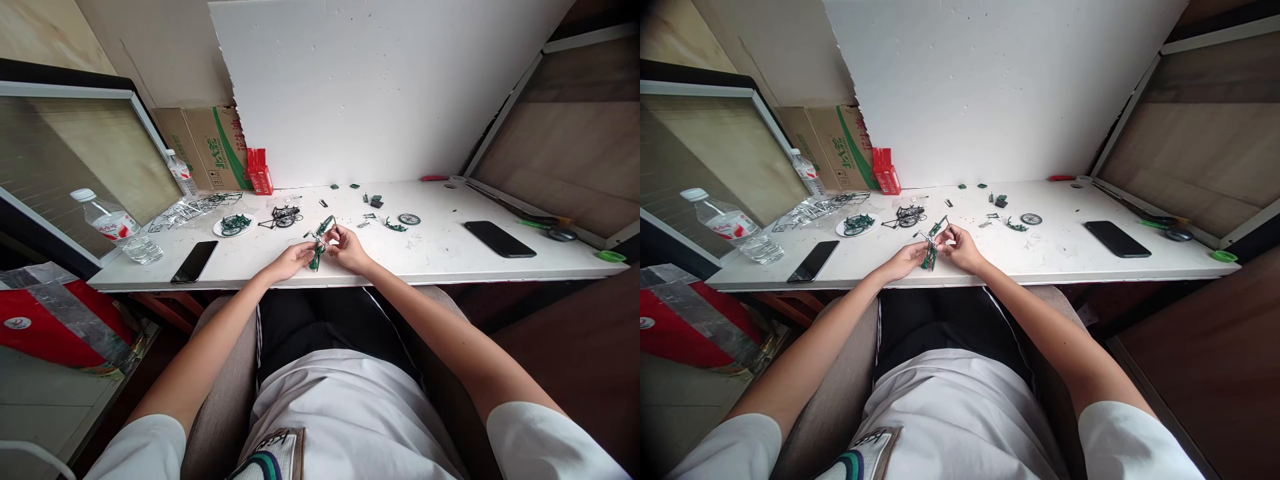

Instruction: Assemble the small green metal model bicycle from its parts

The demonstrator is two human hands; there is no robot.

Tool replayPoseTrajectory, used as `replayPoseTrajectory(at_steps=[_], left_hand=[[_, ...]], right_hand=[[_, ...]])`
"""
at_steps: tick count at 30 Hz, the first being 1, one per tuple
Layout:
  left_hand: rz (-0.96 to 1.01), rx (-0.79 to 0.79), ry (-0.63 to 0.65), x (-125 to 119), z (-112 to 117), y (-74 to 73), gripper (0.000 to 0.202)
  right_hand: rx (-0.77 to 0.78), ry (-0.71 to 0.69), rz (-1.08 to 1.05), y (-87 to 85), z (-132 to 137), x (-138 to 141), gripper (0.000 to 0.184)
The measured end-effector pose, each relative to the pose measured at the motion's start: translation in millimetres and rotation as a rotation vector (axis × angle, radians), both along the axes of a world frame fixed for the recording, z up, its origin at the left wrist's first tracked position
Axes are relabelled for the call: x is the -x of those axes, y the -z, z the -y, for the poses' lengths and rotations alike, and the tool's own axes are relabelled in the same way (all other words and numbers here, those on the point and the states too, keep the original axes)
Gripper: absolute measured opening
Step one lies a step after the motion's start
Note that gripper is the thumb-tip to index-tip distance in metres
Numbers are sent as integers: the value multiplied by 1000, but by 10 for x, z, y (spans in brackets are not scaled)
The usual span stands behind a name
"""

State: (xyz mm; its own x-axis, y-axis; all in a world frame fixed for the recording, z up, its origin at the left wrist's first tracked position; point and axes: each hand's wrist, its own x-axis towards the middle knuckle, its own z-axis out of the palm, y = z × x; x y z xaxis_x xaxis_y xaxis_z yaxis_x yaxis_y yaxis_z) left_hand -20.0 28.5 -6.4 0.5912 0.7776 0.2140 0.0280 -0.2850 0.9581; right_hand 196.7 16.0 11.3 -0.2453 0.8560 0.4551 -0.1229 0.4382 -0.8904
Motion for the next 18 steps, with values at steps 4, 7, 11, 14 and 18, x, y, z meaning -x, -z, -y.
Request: replayPoseTrajectory(at_steps=[4,7,11,14,18], left_hand=[[4,24,49,-1,-4,-2,64],[-17,19,67,-1,-10,-11,61],[0,16,15,-17,-5,-18,59],[51,27,-55,-45,11,-20,56],[139,32,-225,-81,51,-41,51]], right_hand=[[11,-19,16,-3,15,7,43],[-16,-5,44,4,18,12,45],[-23,36,77,45,-12,14,50],[-1,65,76,42,-21,13,53],[148,31,17,-36,21,-6,45]])
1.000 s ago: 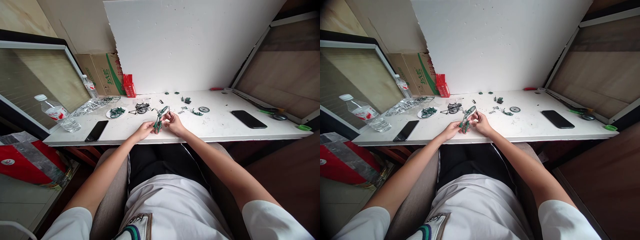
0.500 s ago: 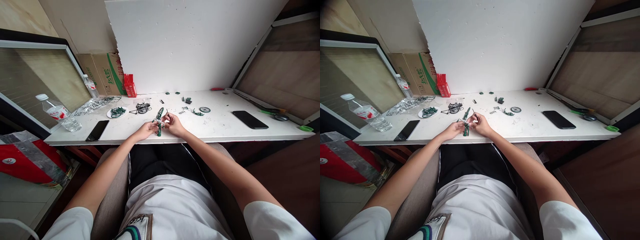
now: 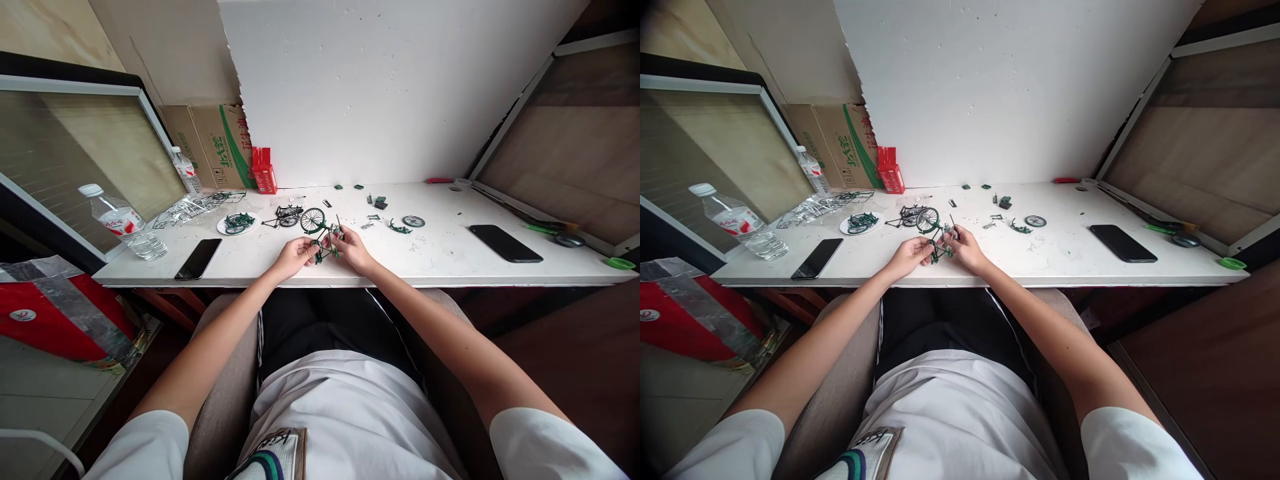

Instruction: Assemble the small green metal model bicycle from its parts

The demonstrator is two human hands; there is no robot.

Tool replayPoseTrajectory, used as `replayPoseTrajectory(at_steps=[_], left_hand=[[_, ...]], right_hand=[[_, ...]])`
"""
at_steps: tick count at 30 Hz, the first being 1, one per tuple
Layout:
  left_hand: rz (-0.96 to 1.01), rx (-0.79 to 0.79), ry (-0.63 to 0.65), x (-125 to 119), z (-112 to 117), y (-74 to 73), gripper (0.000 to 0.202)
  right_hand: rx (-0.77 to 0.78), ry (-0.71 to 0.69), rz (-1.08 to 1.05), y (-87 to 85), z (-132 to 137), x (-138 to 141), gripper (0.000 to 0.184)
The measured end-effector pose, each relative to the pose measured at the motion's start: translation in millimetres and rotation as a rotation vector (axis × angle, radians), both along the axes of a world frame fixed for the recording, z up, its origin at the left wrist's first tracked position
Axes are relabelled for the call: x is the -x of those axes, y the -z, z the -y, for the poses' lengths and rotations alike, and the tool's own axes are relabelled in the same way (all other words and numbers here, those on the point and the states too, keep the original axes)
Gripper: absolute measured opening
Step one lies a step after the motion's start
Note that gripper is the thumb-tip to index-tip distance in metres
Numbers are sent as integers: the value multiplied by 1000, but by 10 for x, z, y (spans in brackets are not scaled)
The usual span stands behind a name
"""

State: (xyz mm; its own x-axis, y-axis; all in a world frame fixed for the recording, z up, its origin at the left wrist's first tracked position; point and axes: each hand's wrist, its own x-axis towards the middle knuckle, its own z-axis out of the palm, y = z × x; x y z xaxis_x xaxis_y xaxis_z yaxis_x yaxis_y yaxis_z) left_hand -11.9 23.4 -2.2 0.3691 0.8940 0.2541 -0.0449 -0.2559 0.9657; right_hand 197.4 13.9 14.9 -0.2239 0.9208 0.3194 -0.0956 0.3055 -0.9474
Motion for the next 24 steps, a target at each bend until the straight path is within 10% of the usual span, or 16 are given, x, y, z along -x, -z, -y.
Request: replayPoseTrajectory(at_steps=[9,24], left_hand=[[73,-5,-200,-34,78,-63,50],[57,1,-81,23,-4,21,52]], right_hand=[[37,-88,-92,-66,82,-3,50],[-41,-28,35,46,-2,31,62]])
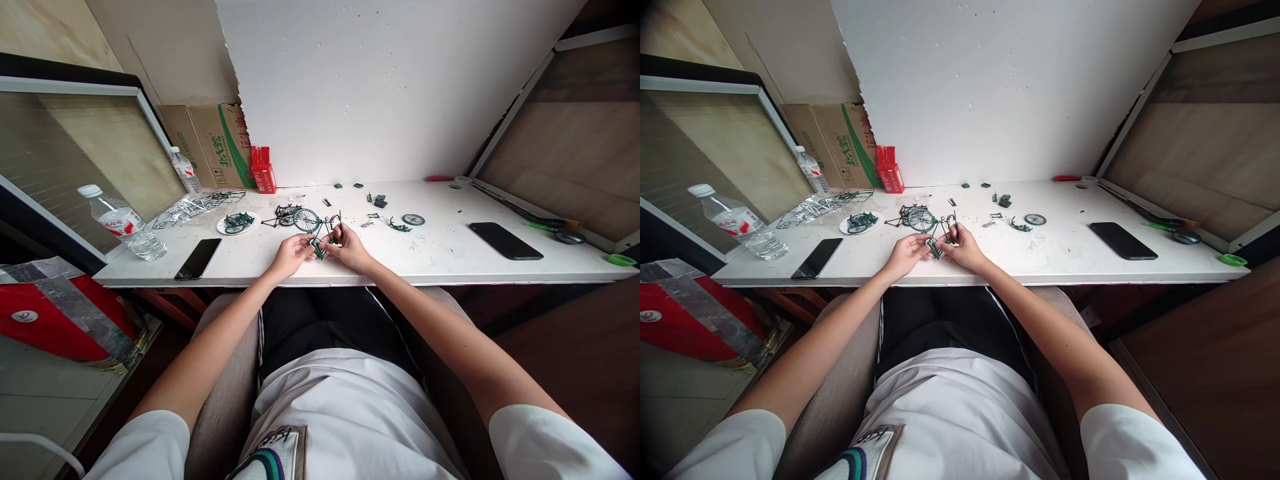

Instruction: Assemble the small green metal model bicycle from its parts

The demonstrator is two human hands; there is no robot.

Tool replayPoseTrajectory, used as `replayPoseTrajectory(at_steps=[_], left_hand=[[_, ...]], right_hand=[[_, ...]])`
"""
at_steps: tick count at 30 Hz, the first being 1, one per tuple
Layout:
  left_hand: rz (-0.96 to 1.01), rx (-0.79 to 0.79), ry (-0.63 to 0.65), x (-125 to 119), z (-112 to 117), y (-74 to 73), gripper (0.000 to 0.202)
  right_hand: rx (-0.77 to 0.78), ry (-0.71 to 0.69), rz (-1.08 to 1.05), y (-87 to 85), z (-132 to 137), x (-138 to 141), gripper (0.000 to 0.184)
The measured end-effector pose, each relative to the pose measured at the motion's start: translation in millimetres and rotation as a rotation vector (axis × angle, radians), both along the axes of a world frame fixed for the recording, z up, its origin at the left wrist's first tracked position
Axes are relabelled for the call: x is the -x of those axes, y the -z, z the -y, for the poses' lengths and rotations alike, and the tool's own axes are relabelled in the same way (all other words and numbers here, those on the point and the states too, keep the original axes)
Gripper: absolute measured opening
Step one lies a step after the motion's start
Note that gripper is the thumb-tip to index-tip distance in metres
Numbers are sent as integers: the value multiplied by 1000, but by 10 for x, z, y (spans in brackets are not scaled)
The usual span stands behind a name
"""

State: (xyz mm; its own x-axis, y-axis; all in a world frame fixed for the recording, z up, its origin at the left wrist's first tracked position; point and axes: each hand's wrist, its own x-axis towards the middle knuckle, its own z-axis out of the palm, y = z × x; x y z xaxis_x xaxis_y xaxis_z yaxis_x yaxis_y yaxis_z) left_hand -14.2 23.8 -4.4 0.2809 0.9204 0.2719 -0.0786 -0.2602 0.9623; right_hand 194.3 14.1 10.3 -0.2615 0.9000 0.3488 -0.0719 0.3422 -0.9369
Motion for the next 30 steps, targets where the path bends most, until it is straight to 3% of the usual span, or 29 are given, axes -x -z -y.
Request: replayPoseTrajectory(at_steps=[6,13,18,30], left_hand=[[-14,-63,70,44,-52,37,50],[-69,-45,11,17,-32,19,35],[-69,-56,5,-2,11,-15,35],[-75,-44,-2,-2,-39,55,30]], right_hand=[[44,15,-33,35,-29,6,67],[-4,34,26,36,-32,1,65],[-36,87,63,24,-32,-7,63],[-52,63,96,39,-19,-5,55]])
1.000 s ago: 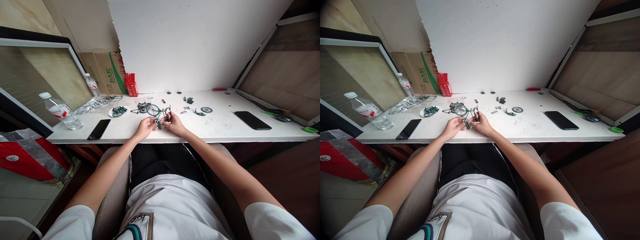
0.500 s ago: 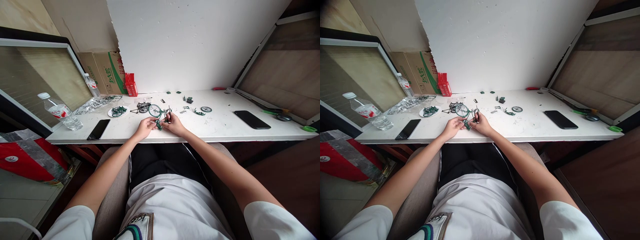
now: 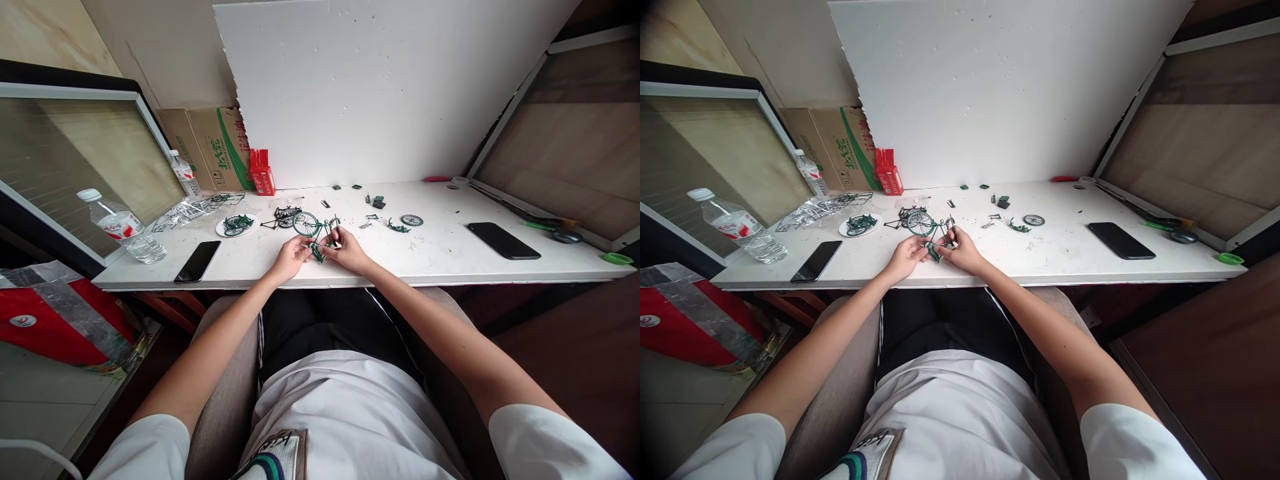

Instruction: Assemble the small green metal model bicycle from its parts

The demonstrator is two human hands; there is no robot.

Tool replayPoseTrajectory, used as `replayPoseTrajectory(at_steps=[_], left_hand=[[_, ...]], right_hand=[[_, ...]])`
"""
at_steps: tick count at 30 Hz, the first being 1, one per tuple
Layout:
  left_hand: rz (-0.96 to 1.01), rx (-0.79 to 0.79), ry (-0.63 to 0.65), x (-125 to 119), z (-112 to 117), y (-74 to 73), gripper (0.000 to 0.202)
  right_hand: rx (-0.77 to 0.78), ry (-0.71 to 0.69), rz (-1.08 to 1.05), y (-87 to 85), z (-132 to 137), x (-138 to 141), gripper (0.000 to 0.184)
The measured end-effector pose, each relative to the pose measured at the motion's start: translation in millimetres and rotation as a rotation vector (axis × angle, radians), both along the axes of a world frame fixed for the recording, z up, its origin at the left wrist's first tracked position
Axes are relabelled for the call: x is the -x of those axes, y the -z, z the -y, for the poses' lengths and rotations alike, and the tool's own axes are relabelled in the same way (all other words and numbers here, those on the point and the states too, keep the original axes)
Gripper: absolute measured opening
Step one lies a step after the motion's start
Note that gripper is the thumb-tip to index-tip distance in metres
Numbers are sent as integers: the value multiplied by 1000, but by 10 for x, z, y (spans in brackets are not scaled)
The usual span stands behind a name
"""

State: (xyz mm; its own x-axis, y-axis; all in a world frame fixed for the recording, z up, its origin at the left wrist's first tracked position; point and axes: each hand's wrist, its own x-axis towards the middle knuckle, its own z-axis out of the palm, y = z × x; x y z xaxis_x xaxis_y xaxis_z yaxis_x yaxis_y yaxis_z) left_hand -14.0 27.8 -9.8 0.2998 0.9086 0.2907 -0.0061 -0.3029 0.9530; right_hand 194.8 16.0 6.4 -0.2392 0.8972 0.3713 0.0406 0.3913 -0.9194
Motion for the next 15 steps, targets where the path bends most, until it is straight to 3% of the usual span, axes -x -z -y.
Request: replayPoseTrajectory(at_steps=[15], left_hand=[[-2,-22,8,10,-3,20,29]], right_hand=[[-4,-10,32,6,-5,-9,53]])
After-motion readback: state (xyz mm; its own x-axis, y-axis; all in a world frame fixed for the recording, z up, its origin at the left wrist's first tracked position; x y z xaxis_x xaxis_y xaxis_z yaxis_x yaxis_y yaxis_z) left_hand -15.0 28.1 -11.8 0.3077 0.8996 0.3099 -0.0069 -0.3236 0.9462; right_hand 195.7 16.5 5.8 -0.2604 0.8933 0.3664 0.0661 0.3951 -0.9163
